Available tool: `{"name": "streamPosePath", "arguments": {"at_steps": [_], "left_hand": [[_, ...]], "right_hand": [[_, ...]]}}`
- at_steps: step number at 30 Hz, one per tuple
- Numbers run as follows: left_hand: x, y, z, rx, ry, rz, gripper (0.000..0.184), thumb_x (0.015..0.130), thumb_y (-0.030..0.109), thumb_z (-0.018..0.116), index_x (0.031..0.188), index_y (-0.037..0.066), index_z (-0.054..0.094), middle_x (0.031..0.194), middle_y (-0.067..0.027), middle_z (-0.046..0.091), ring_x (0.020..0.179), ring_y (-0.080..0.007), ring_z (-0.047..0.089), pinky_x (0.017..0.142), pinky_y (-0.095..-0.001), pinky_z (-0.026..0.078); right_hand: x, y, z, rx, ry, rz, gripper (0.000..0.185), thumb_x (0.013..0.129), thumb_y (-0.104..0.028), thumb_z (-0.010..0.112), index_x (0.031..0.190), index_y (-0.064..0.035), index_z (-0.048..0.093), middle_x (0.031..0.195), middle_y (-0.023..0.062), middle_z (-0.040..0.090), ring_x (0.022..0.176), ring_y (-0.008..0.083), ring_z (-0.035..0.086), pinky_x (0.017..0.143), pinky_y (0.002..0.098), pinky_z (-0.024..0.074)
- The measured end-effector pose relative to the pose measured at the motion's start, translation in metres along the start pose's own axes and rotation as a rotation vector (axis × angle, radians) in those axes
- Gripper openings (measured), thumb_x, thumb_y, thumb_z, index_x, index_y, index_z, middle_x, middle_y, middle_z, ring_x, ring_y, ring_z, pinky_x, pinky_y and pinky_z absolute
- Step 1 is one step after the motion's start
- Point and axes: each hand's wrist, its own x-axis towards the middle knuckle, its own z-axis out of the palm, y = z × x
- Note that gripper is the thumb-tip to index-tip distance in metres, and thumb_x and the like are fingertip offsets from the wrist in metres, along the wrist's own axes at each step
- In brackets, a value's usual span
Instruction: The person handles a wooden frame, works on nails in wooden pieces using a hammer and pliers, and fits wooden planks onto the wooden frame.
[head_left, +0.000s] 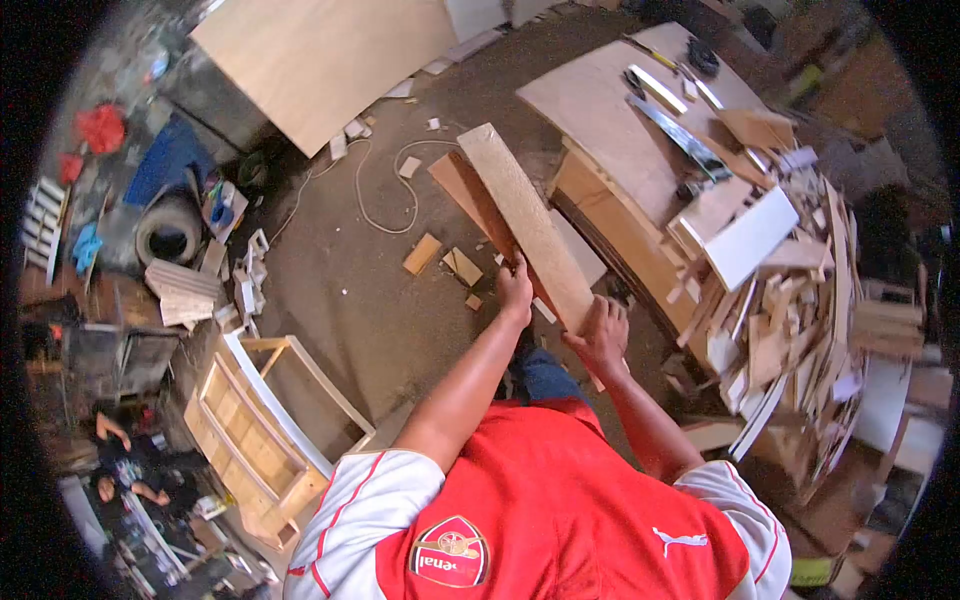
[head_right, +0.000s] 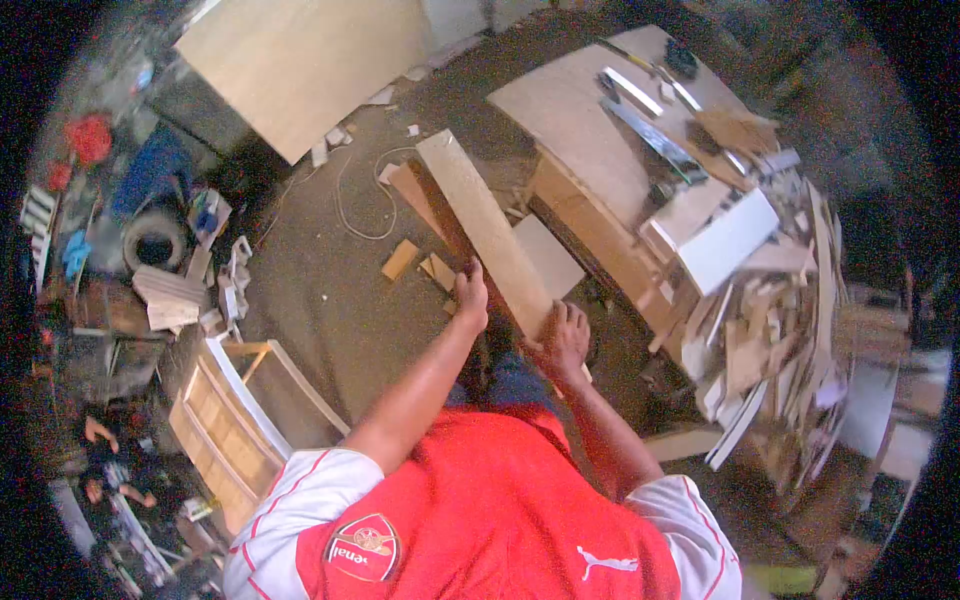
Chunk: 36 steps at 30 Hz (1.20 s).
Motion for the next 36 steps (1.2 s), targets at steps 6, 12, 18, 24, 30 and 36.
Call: {"name": "streamPosePath", "arguments": {"at_steps": [6,12,18,24,30,36], "left_hand": [[0.067,-0.005,-0.029,-0.037,0.198,-0.067,0.085,0.093,0.07,0.046,0.136,-0.003,0.05,0.133,-0.0213,0.057,0.124,-0.0316,0.054,0.103,-0.0412,0.042],[0.105,-0.029,-0.125,-0.357,0.408,-0.097,0.072,0.09,0.059,0.063,0.132,0.002,0.053,0.124,-0.0123,0.063,0.112,-0.0248,0.061,0.094,-0.0391,0.047],[0.097,-0.02,-0.266,-0.684,0.706,-0.048,0.058,0.084,0.043,0.079,0.12,0.002,0.058,0.11,-0.0053,0.066,0.096,-0.0169,0.063,0.081,-0.033,0.052],[0.157,-0.078,-0.389,-1.132,1.048,0.298,0.054,0.084,0.043,0.08,0.115,0.003,0.062,0.1,-0.0051,0.068,0.089,-0.0171,0.064,0.08,-0.0328,0.052],[0.183,-0.12,-0.506,-1.319,1.312,0.168,0.057,0.083,0.042,0.081,0.117,0.001,0.061,0.102,-0.0052,0.068,0.085,-0.0158,0.062,0.076,-0.0315,0.05],[0.163,-0.111,-0.597,-1.361,1.624,0.197,0.051,0.085,0.038,0.08,0.112,-0.002,0.065,0.101,-0.0057,0.068,0.086,-0.016,0.063,0.076,-0.0323,0.052]], "right_hand": [[0.07,0.006,0.038,0.372,-0.446,-0.028,0.093,0.066,-0.05,0.084,0.138,-0.0065,0.043,0.104,0.0169,0.065,0.098,0.0381,0.065,0.082,0.0476,0.0512],[0.129,-0.083,0.065,0.378,-0.661,-0.384,0.069,0.071,-0.046,0.083,0.119,-0.0069,0.053,0.096,0.0176,0.066,0.092,0.0401,0.066,0.076,0.0484,0.0521],[0.154,-0.241,0.11,0.216,-0.953,-0.657,0.087,0.062,-0.041,0.087,0.134,-0.0084,0.052,0.116,0.0187,0.067,0.109,0.0379,0.064,0.09,0.0475,0.0508],[0.171,-0.387,0.239,-0.016,-0.983,-1.168,0.091,0.061,-0.039,0.088,0.137,-0.0072,0.051,0.124,0.0204,0.063,0.116,0.0383,0.061,0.097,0.0481,0.0477],[0.126,-0.592,0.279,-0.098,-1.295,-1.377,0.091,0.063,-0.036,0.086,0.139,-0.0036,0.048,0.131,0.0215,0.059,0.121,0.0404,0.057,0.103,0.0475,0.0447],[0.084,-0.712,0.38,-0.348,-1.167,-1.812,0.096,0.063,-0.039,0.086,0.142,-0.0037,0.044,0.136,0.0199,0.055,0.126,0.0382,0.054,0.104,0.0457,0.0443]]}}
